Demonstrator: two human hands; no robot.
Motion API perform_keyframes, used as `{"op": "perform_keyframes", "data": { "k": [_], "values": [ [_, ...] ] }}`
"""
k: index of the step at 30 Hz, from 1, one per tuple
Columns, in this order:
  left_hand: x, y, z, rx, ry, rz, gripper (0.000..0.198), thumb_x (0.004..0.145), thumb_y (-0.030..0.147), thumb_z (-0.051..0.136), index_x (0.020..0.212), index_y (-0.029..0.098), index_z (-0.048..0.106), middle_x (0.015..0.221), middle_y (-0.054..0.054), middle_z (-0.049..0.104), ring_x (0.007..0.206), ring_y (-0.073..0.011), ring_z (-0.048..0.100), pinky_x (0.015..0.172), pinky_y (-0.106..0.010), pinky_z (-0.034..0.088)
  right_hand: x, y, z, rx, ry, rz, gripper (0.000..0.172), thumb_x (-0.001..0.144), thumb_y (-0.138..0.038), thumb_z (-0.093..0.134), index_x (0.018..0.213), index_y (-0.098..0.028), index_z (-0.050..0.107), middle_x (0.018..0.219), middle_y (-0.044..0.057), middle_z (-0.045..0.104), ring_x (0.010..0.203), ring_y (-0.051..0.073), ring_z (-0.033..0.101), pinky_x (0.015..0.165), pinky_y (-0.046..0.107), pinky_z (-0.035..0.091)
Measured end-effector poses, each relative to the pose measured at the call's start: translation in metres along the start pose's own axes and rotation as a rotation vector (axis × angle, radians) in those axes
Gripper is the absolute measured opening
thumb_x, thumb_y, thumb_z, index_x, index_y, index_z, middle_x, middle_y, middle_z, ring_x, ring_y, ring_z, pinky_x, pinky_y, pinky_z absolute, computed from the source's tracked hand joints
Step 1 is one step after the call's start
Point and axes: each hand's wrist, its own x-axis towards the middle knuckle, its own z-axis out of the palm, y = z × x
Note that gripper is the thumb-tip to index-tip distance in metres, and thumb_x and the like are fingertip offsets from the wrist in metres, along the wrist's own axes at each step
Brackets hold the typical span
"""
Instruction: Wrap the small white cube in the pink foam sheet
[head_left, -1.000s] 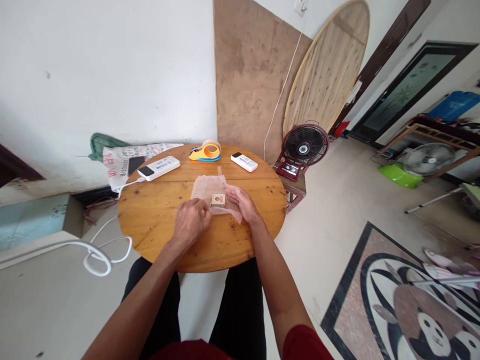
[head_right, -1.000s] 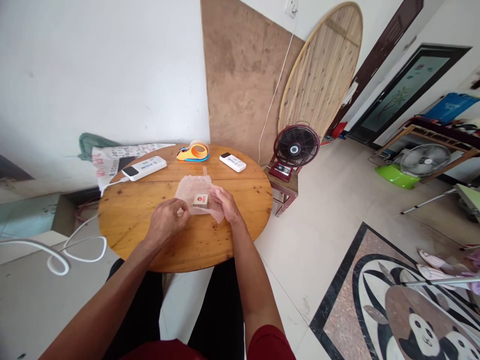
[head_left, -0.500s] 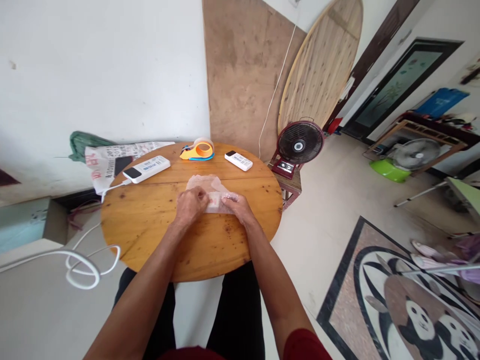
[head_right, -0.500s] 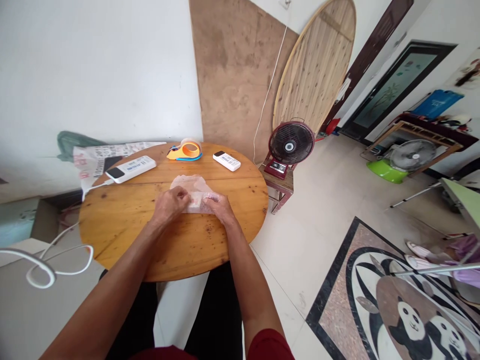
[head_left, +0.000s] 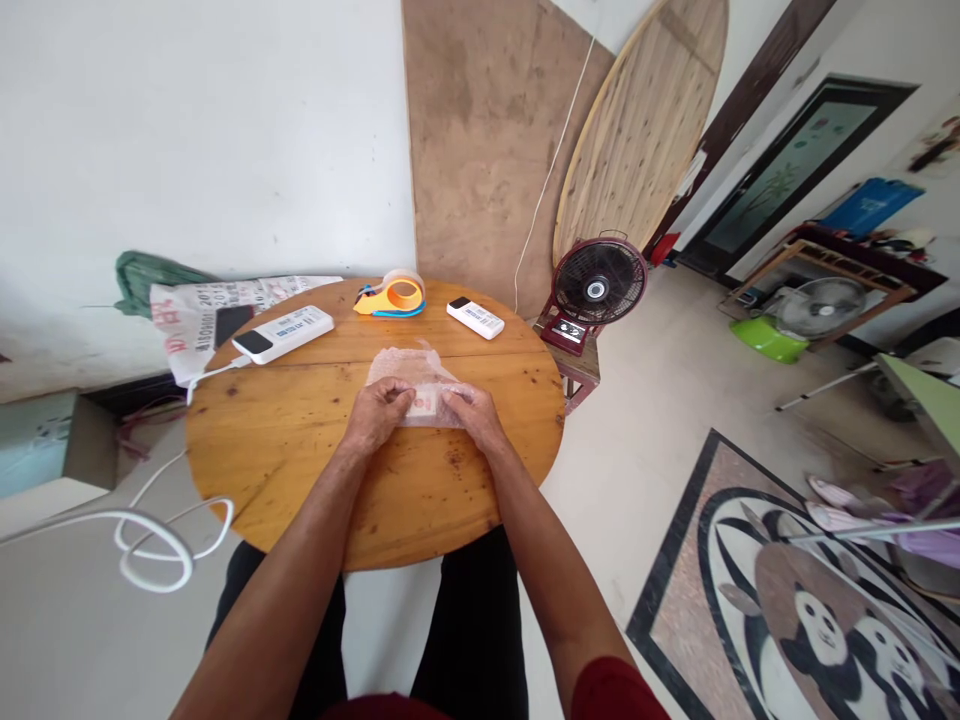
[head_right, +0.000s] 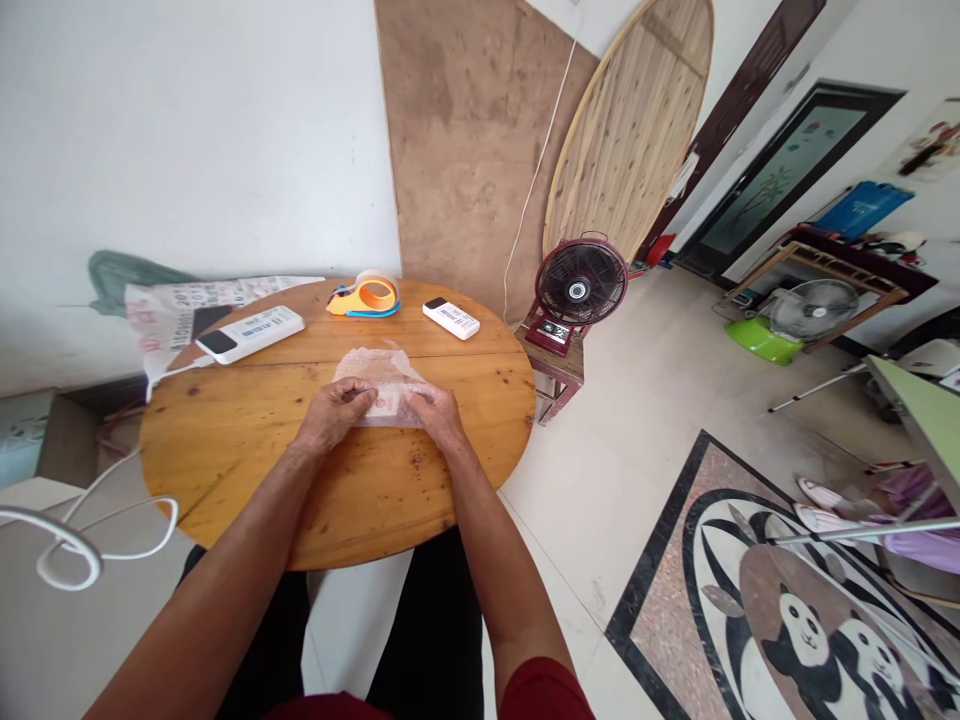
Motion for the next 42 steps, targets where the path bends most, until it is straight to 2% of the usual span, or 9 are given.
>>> {"op": "perform_keyframes", "data": {
  "k": [8,14,18,24,28,33,42],
  "values": [
    [-0.002,-0.004,-0.002,0.021,0.003,0.046,0.027,0.072,0.041,0.059,0.076,0.015,0.062,0.066,0.001,0.057,0.06,-0.0106,0.046,0.056,-0.021,0.038,-0.006,-0.011,0.003,0.019,0.003,0.03,0.027,0.068,-0.038,0.072,0.082,-0.016,0.068,0.076,0.0,0.069,0.066,0.014,0.059,0.066,0.025,0.049],
    [-0.009,0.001,-0.006,0.026,-0.051,0.041,0.023,0.071,0.039,0.058,0.072,0.016,0.058,0.061,0.003,0.052,0.055,-0.009,0.041,0.052,-0.021,0.035,-0.006,-0.009,0.001,-0.037,-0.029,0.012,0.027,0.07,-0.038,0.07,0.085,-0.016,0.07,0.08,0.001,0.07,0.071,0.015,0.061,0.069,0.026,0.049],
    [-0.01,0.003,-0.006,0.0,-0.053,0.037,0.021,0.068,0.038,0.059,0.068,0.017,0.056,0.058,0.004,0.049,0.052,-0.0081,0.039,0.05,-0.02,0.033,-0.003,-0.004,-0.001,-0.115,0.006,0.005,0.026,0.07,-0.038,0.068,0.083,-0.016,0.069,0.078,0.001,0.068,0.068,0.015,0.059,0.066,0.025,0.047],
    [-0.009,0.003,-0.006,-0.013,-0.045,0.019,0.018,0.065,0.035,0.059,0.065,0.017,0.055,0.056,0.005,0.048,0.051,-0.0074,0.038,0.048,-0.019,0.032,-0.003,-0.006,0.0,-0.273,0.051,0.002,0.021,0.069,-0.038,0.065,0.072,-0.017,0.062,0.066,-0.003,0.06,0.06,0.012,0.051,0.057,0.023,0.04],
    [-0.011,0.006,-0.005,0.001,-0.027,0.008,0.016,0.063,0.033,0.058,0.064,0.017,0.055,0.056,0.005,0.049,0.051,-0.0073,0.038,0.048,-0.02,0.032,-0.006,-0.012,0.002,-0.231,0.017,-0.012,0.022,0.069,-0.037,0.065,0.067,-0.018,0.055,0.06,-0.006,0.052,0.055,0.009,0.044,0.052,0.021,0.033],
    [-0.012,0.007,-0.006,0.014,0.013,-0.021,0.014,0.061,0.032,0.056,0.064,0.018,0.055,0.056,0.004,0.05,0.05,-0.0082,0.039,0.048,-0.021,0.032,-0.008,-0.016,0.004,-0.17,-0.032,-0.02,0.02,0.069,-0.036,0.066,0.07,-0.018,0.057,0.062,-0.004,0.055,0.057,0.01,0.047,0.054,0.021,0.036],
    [-0.011,0.002,-0.005,0.04,-0.003,-0.003,0.015,0.062,0.031,0.055,0.067,0.017,0.056,0.058,0.004,0.052,0.05,-0.0081,0.04,0.047,-0.02,0.032,-0.005,-0.011,0.005,-0.288,0.0,-0.031,0.019,0.071,-0.038,0.064,0.072,-0.018,0.061,0.067,-0.002,0.061,0.063,0.013,0.053,0.06,0.024,0.042]
  ]
}}
